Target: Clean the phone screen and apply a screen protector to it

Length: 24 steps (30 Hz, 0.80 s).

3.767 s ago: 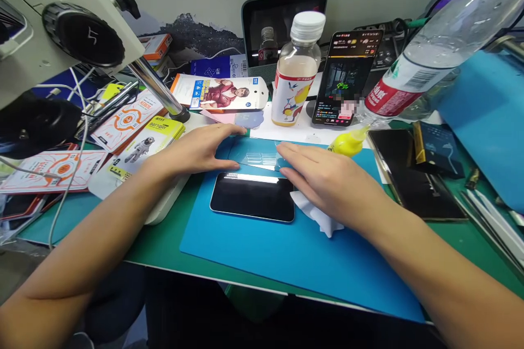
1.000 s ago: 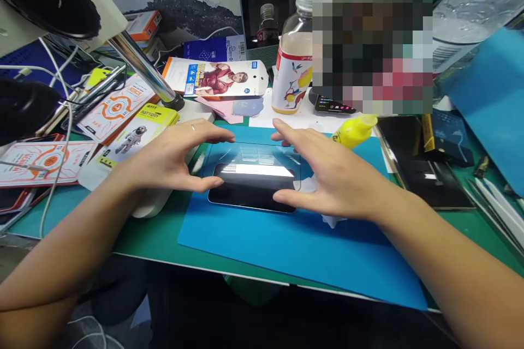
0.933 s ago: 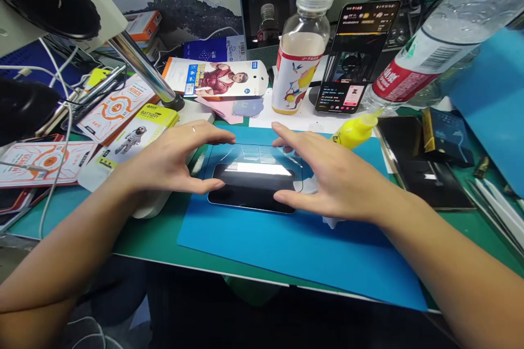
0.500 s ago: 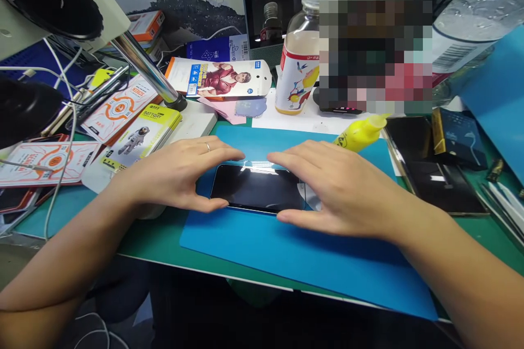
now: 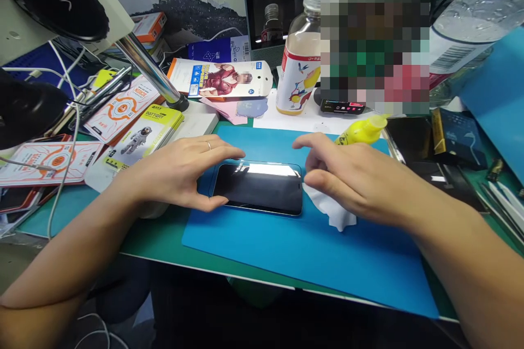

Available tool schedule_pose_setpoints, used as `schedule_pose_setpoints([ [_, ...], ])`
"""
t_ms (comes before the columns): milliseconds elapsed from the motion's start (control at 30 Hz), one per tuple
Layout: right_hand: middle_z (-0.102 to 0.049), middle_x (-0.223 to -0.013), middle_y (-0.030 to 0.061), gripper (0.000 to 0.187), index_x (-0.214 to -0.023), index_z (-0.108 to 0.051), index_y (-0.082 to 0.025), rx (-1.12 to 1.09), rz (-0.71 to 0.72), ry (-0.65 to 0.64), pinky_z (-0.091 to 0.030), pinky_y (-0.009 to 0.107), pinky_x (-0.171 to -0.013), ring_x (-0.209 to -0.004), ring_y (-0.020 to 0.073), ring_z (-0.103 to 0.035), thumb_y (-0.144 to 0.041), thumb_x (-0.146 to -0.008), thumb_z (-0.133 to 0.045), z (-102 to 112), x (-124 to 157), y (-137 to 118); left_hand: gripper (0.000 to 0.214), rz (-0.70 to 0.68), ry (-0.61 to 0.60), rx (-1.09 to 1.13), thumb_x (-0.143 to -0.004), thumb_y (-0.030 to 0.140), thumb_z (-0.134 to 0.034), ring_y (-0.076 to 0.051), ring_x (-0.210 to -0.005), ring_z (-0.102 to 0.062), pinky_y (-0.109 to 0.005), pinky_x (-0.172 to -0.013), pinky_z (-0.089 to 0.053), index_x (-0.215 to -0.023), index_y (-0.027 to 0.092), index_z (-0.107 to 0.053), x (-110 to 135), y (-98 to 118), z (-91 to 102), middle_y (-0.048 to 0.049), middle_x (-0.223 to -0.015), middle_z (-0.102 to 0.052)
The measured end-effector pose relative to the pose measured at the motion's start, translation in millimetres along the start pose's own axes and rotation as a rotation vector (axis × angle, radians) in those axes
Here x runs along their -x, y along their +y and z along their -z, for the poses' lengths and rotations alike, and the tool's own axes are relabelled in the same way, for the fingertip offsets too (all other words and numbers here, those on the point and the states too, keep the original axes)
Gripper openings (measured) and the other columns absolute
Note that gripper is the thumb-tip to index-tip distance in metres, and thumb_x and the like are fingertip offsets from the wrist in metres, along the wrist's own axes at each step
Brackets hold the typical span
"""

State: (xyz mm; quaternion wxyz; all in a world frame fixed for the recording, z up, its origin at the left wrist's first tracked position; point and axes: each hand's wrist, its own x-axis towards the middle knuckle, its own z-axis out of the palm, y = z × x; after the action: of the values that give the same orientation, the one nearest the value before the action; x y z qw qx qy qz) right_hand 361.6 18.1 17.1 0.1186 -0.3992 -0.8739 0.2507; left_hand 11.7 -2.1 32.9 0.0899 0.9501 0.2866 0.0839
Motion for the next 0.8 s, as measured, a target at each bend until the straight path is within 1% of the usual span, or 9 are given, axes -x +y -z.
schedule_pose_setpoints([
  [67, -0.079, -0.085, 0.0062, 0.063, -0.135, -0.061, -0.031, -0.011, -0.074, -0.022, -0.049, 0.042, -0.064, -0.072, 0.0306, -0.074, -0.077, -0.104, -0.032, -1, 1, 0, 0.062, 0.001, 0.002, 0.007, -0.093, 0.044, -0.078, -0.031, -0.116, -0.074, -0.039, -0.097, -0.058, -0.142, 0.012, -0.058, 0, -1, -0.1, -0.0158, -0.127, -0.075],
  [133, -0.075, -0.076, 0.0038, 0.060, -0.129, -0.063, -0.030, -0.030, -0.116, -0.066, -0.047, 0.042, -0.063, -0.069, 0.0303, -0.073, -0.076, -0.105, -0.032, -1, 1, -2, 0.061, -0.002, 0.008, 0.005, -0.094, 0.045, -0.076, -0.030, -0.115, -0.074, -0.039, -0.096, -0.057, -0.142, 0.012, -0.058, 0, -2, -0.2, -0.0153, -0.127, -0.076],
  [300, -0.070, -0.065, -0.0002, 0.051, -0.110, -0.064, -0.029, -0.108, -0.088, -0.159, -0.044, 0.040, -0.057, -0.058, 0.0252, -0.068, -0.070, -0.108, -0.033, 1, -2, -6, 0.058, -0.023, 0.017, -0.014, -0.095, 0.047, -0.074, -0.030, -0.112, -0.074, -0.039, -0.094, -0.057, -0.140, 0.012, -0.059, 0, -1, -0.7, -0.0148, -0.123, -0.076],
  [367, -0.070, -0.064, -0.0008, 0.048, -0.109, -0.064, -0.030, -0.097, -0.070, -0.153, -0.043, 0.039, -0.056, -0.056, 0.0243, -0.067, -0.069, -0.108, -0.035, 0, -3, -3, 0.058, -0.025, 0.013, -0.020, -0.095, 0.046, -0.075, -0.030, -0.112, -0.074, -0.038, -0.093, -0.057, -0.139, 0.012, -0.059, -1, -1, -1.2, -0.0142, -0.123, -0.076],
  [467, -0.072, -0.067, -0.0005, 0.047, -0.117, -0.064, -0.029, -0.019, -0.012, -0.052, -0.042, 0.039, -0.054, -0.055, 0.0247, -0.066, -0.071, -0.104, -0.045, -2, -3, 1, 0.057, -0.019, 0.002, -0.023, -0.094, 0.046, -0.075, -0.030, -0.113, -0.074, -0.038, -0.092, -0.057, -0.139, 0.013, -0.059, -1, 0, -1.8, -0.0135, -0.125, -0.076],
  [533, -0.075, -0.075, 0.0018, 0.051, -0.120, -0.065, -0.028, 0.037, 0.043, 0.027, -0.043, 0.038, -0.054, -0.058, 0.0249, -0.067, -0.073, -0.100, -0.052, -4, -4, 0, 0.058, -0.020, -0.001, -0.026, -0.094, 0.046, -0.075, -0.030, -0.114, -0.074, -0.038, -0.093, -0.057, -0.139, 0.014, -0.058, -1, 0, -2.0, -0.0136, -0.127, -0.076],
  [633, -0.081, -0.103, 0.0105, 0.056, -0.121, -0.068, -0.025, 0.101, 0.137, 0.074, -0.052, 0.039, -0.062, -0.078, 0.0288, -0.075, -0.075, -0.096, -0.060, -6, -6, -7, 0.056, -0.020, 0.002, -0.034, -0.094, 0.045, -0.076, -0.029, -0.112, -0.074, -0.038, -0.090, -0.056, -0.136, 0.014, -0.058, -1, 1, -1.4, -0.0115, -0.122, -0.076],
  [733, -0.077, -0.126, 0.0180, 0.059, -0.118, -0.068, -0.022, 0.130, 0.262, 0.083, -0.060, 0.045, -0.078, -0.103, 0.0357, -0.078, -0.074, -0.092, -0.068, -11, -7, -17, 0.048, 0.005, -0.008, -0.036, -0.092, 0.046, -0.077, -0.027, -0.104, -0.074, -0.036, -0.081, -0.053, -0.126, 0.016, -0.060, -2, 3, -0.6, -0.0072, -0.111, -0.075],
  [800, -0.074, -0.132, 0.0201, 0.056, -0.117, -0.067, -0.021, 0.139, 0.321, 0.089, -0.062, 0.047, -0.084, -0.110, 0.0373, -0.077, -0.070, -0.091, -0.073, -14, -6, -21, 0.044, 0.024, -0.026, -0.033, -0.092, 0.047, -0.077, -0.027, -0.101, -0.073, -0.035, -0.077, -0.051, -0.119, 0.017, -0.060, -2, 4, -0.2, -0.0061, -0.108, -0.074],
])
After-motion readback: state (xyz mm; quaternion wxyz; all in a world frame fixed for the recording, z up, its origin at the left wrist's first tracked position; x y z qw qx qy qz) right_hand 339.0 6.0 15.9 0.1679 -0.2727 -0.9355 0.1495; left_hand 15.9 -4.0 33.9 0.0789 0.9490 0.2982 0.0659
